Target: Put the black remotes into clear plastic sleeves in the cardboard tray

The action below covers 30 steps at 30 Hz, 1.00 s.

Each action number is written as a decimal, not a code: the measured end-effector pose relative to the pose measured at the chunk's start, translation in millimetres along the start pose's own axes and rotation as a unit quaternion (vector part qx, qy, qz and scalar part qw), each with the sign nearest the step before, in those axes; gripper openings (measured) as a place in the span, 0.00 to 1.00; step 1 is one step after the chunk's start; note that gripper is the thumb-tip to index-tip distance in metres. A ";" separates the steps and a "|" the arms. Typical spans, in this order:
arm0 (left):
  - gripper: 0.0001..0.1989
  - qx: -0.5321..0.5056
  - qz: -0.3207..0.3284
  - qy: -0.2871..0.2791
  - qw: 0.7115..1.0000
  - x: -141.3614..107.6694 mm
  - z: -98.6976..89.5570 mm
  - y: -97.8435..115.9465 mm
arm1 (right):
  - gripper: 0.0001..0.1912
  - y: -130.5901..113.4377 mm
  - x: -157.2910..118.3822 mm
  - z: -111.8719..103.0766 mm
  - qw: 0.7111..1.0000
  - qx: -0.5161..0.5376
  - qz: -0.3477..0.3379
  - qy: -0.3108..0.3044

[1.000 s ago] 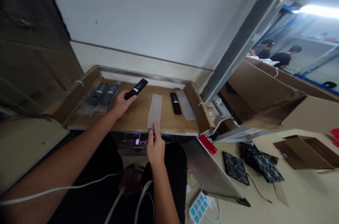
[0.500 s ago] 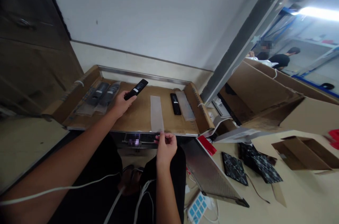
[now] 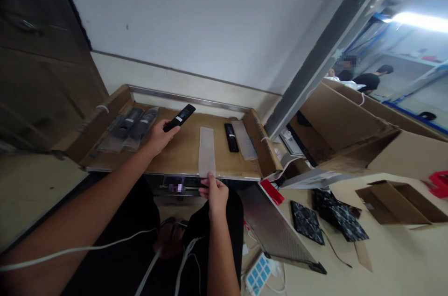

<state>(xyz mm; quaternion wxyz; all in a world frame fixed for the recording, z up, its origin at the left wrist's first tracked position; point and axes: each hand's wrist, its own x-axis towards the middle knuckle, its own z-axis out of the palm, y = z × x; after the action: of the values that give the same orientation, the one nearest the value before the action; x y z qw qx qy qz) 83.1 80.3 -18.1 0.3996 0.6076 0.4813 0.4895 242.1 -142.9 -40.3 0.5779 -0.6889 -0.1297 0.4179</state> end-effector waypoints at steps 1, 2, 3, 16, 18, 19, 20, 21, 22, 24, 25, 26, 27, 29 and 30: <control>0.20 -0.005 -0.002 -0.001 1.000 0.1 0.4 -0.2 | 0.27 0.5 -1.8 0.5 1.000 0.025 -0.001 -0.001; 0.20 -0.009 -0.005 0.000 1.000 0.3 0.8 -0.4 | 0.27 1.0 -3.9 0.4 0.999 0.045 -0.005 -0.001; 0.20 -0.012 -0.008 0.001 1.000 0.4 1.2 -0.6 | 0.27 1.6 -6.1 -0.2 0.998 0.058 -0.010 0.000; 0.20 -0.002 0.007 0.001 1.000 -0.6 -1.1 -1.2 | 0.26 -6.9 -11.0 -6.1 0.994 0.022 -0.103 0.016; 0.20 -0.001 0.009 -0.001 1.000 0.1 -1.1 -2.6 | 0.22 -23.5 0.7 -12.6 0.984 -0.044 -0.169 0.044; 0.20 0.001 0.009 -0.002 1.000 0.6 -1.0 -3.2 | 0.20 -33.8 9.0 -17.5 0.975 -0.077 -0.198 0.060; 0.20 0.003 0.008 -0.002 1.000 1.1 -0.8 -3.6 | 0.18 -44.8 19.1 -23.3 0.966 -0.103 -0.222 0.080; 0.20 0.002 0.005 -0.003 1.000 1.5 -0.5 -3.7 | 0.17 -55.8 30.6 -29.5 0.958 -0.121 -0.237 0.105; 0.20 0.000 0.001 -0.003 1.000 1.7 -0.3 -3.4 | 0.15 -66.3 43.2 -35.9 0.954 -0.127 -0.241 0.125; 0.20 -0.007 -0.008 -0.003 1.000 1.7 0.0 -1.8 | 0.11 -83.2 69.1 -47.5 0.959 -0.092 -0.213 0.162; 0.19 -0.010 -0.012 -0.003 1.000 1.5 0.0 -0.5 | 0.10 -88.7 81.0 -52.3 0.961 -0.072 -0.202 0.174; 0.19 -0.011 -0.013 -0.002 1.000 1.1 -0.1 0.9 | 0.09 -91.9 91.4 -56.0 0.961 -0.056 -0.195 0.186; 0.19 -0.011 -0.013 -0.002 1.000 0.6 -0.3 2.4 | 0.09 -92.8 99.9 -58.7 0.961 -0.037 -0.192 0.197; 0.19 -0.011 -0.016 -0.002 1.000 -0.4 -0.7 5.2 | 0.12 -88.3 110.6 -61.3 0.956 0.004 -0.204 0.213; 0.18 -0.013 -0.020 -0.002 1.000 -0.7 -0.8 6.2 | 0.14 -83.4 113.1 -61.4 0.951 0.030 -0.212 0.222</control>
<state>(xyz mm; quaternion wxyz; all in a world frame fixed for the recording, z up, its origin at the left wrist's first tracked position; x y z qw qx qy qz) 83.5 78.2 -12.1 0.4182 0.5934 0.4858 0.4868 381.9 -85.5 -14.1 0.6881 -0.7029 -0.1288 0.1258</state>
